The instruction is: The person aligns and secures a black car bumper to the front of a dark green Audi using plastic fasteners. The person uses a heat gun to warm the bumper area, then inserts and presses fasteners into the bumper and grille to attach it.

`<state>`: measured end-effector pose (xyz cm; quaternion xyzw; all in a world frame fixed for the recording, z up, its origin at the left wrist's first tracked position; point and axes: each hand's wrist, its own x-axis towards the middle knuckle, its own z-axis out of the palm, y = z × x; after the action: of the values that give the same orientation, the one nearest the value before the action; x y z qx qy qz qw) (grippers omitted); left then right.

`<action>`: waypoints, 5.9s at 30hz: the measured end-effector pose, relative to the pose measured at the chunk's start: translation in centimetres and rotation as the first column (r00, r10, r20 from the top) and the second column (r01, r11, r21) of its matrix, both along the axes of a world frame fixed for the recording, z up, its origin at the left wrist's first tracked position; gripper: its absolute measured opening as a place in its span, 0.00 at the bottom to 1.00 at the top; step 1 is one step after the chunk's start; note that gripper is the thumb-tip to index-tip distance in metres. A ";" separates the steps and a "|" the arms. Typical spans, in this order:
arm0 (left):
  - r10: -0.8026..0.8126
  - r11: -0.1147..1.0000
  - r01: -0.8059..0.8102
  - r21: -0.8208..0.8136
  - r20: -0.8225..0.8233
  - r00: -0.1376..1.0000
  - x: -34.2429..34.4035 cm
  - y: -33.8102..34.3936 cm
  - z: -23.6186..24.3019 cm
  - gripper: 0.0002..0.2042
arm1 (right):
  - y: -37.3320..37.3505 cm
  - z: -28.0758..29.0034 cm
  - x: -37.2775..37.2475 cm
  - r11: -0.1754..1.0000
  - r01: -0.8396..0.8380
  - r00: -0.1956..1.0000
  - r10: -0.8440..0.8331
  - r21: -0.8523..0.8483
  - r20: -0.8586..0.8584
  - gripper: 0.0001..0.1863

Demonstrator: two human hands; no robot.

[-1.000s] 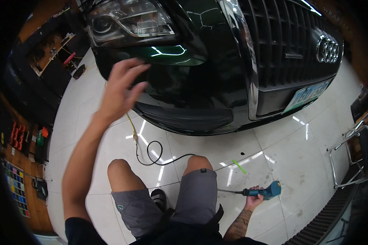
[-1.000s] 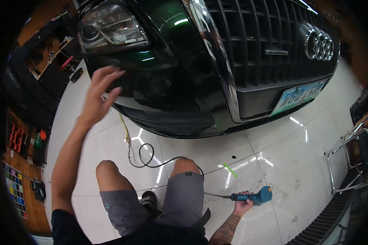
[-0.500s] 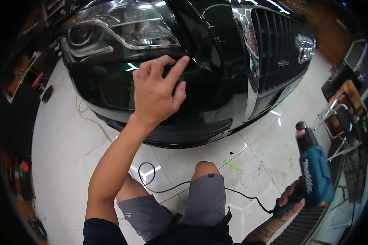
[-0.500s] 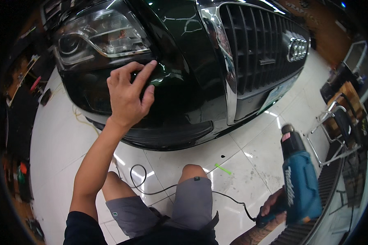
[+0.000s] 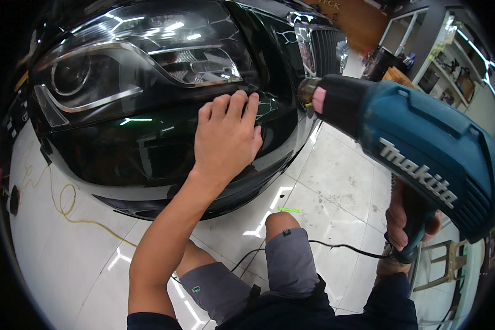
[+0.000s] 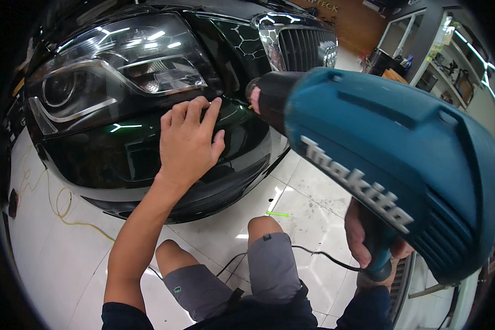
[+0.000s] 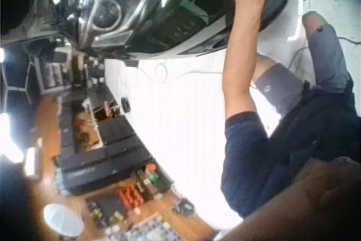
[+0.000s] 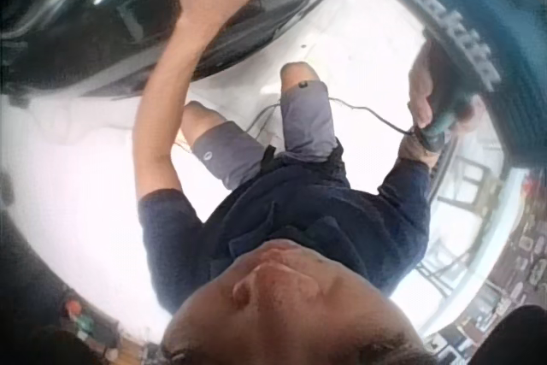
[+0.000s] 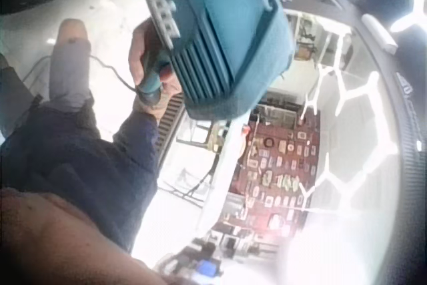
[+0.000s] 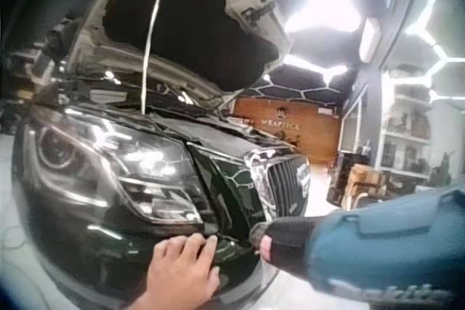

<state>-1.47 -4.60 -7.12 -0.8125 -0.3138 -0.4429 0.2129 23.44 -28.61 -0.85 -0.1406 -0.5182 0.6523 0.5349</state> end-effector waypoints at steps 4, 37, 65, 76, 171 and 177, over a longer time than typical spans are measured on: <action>0.006 1.000 -0.006 -0.002 0.020 1.000 -0.2 0.0 -0.2 0.27 | 0.5 0.6 -4.1 0.970 0.243 0.970 -0.243 0.012 0.016 0.48; 0.140 0.976 -0.179 0.123 0.277 0.951 -1.4 2.6 3.7 0.25 | 4.9 -0.6 -2.8 0.944 0.330 0.944 -0.330 -0.023 -0.008 0.44; 0.123 0.985 -0.150 0.085 0.264 0.957 -1.5 3.0 3.6 0.26 | 4.7 -1.4 -1.5 0.967 0.255 0.963 -0.254 0.003 -0.094 0.47; -0.107 0.986 0.089 0.138 0.136 0.985 -2.7 1.8 2.8 0.13 | 4.8 -1.7 -1.5 0.967 0.253 0.959 -0.253 -0.016 -0.125 0.47; 0.043 0.915 -0.081 -0.396 -0.104 0.994 4.3 -4.6 0.6 0.14 | -13.7 -43.9 15.2 -0.002 0.785 0.550 -0.458 -0.620 0.698 0.15; -0.145 0.989 0.141 0.051 0.066 0.987 -4.3 -0.3 1.3 0.08 | -15.9 -44.4 14.7 -0.031 0.754 0.570 -0.467 -0.657 0.676 0.16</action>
<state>-5.80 -4.92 -5.79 -0.8118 -0.2516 -0.4922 0.1882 38.13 -44.50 -45.29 -0.7114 0.0071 0.4816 0.5118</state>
